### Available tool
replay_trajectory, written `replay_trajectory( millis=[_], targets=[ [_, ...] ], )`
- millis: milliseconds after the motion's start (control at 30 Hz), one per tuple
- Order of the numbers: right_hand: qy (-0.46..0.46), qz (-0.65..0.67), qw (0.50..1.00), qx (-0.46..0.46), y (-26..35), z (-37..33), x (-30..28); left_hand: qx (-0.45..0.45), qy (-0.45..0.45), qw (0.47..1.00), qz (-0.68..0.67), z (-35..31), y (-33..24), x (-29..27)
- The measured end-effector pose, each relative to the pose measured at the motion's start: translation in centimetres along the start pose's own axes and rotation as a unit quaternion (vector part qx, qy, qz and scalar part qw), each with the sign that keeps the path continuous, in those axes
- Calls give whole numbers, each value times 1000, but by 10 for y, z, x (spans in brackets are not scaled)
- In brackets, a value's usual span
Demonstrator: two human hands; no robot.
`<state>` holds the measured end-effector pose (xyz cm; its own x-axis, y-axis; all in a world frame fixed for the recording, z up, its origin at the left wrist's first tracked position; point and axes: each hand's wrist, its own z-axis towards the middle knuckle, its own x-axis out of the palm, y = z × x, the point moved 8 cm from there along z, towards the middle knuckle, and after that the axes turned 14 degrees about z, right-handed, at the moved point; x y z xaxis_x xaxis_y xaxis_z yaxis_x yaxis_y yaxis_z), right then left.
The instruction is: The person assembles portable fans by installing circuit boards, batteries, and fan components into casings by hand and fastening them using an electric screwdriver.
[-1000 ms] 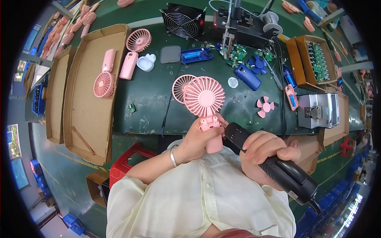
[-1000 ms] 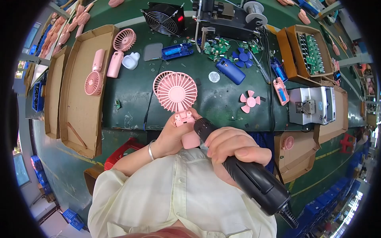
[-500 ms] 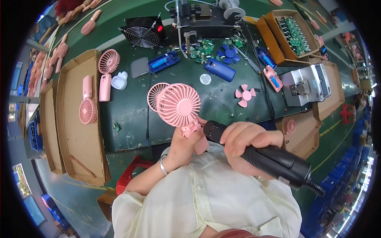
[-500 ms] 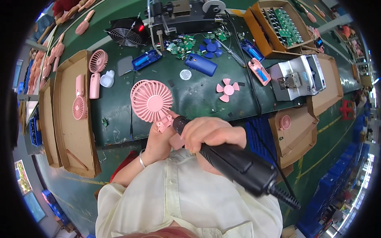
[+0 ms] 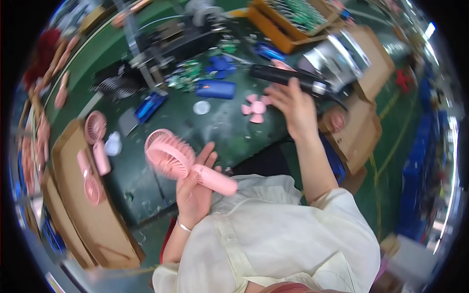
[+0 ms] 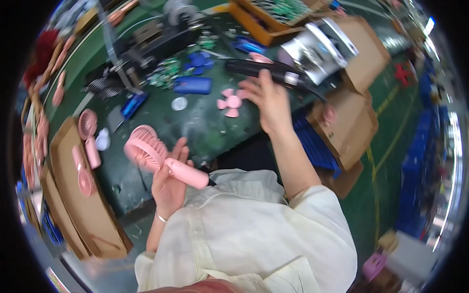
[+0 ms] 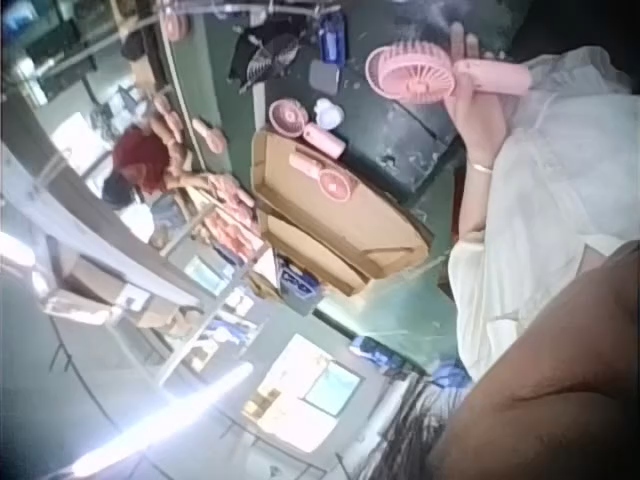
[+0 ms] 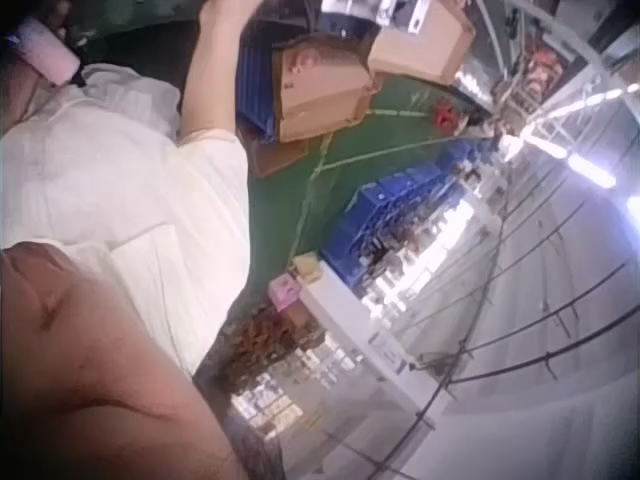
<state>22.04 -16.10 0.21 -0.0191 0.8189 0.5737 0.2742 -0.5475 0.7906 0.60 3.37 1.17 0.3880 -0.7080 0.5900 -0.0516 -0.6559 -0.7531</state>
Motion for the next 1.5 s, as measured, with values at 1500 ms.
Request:
replay_trajectory(
  millis=[1500],
  targets=[
    [357,-635,650,-216,-69,-120,162,-37,-112,993,24,-4,0,-53]
  ],
)
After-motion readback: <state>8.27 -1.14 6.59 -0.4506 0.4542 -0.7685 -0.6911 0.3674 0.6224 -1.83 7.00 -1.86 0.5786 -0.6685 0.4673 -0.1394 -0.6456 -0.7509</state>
